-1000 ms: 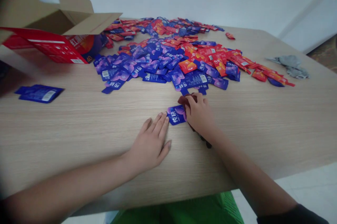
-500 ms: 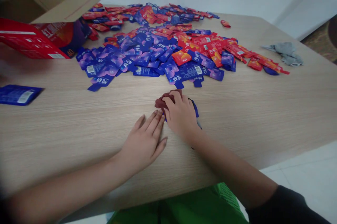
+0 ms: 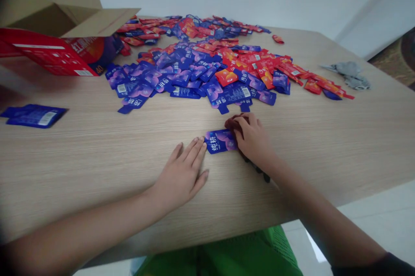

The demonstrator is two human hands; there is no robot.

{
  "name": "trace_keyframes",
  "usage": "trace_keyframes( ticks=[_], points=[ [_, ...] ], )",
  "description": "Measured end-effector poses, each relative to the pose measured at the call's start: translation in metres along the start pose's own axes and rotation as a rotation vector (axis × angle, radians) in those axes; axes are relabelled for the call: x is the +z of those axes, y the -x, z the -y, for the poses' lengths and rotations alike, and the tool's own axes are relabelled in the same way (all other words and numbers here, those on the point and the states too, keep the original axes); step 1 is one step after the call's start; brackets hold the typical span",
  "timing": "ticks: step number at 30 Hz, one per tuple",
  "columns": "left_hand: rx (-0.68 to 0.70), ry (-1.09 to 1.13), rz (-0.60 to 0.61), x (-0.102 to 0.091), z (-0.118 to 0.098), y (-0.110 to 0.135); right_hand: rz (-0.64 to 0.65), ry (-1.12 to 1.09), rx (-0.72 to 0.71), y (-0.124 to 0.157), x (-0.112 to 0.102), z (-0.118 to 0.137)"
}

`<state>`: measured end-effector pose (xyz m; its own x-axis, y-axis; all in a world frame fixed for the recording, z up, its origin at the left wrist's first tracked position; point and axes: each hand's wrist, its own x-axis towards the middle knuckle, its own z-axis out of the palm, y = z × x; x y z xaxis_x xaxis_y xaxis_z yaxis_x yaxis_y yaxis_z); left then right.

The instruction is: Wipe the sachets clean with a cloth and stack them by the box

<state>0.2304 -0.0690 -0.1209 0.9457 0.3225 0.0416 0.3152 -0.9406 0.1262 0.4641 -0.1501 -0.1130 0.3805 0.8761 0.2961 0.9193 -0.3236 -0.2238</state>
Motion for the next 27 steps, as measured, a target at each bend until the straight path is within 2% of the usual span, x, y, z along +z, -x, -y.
trace_keyframes(
  ticks=[4,7,10,13,18,21,24,27],
  points=[
    [0.003,-0.005,-0.017,0.001,0.000,0.000,-0.115,-0.069,-0.041,-0.005,-0.009,0.042],
    [0.009,-0.014,-0.022,0.000,0.000,0.000,0.002,-0.078,-0.133,-0.006,0.001,0.077],
    [0.012,-0.014,-0.005,-0.001,0.000,-0.001,0.095,0.011,-0.151,-0.004,0.014,0.088],
    [0.009,-0.010,-0.003,-0.002,-0.001,-0.002,0.079,0.040,-0.102,-0.001,0.017,0.071],
    [0.003,-0.008,0.018,-0.003,-0.001,-0.002,-0.009,0.064,0.025,0.010,0.010,0.017],
    [0.003,0.001,0.026,-0.002,-0.001,-0.002,-0.021,0.053,0.063,0.013,0.008,-0.006],
    [-0.001,0.007,0.016,-0.001,0.000,0.000,-0.013,-0.027,0.051,0.009,0.001,-0.016],
    [0.001,0.006,0.003,0.001,0.000,0.001,-0.110,-0.133,0.049,0.001,-0.008,-0.005]
  ],
)
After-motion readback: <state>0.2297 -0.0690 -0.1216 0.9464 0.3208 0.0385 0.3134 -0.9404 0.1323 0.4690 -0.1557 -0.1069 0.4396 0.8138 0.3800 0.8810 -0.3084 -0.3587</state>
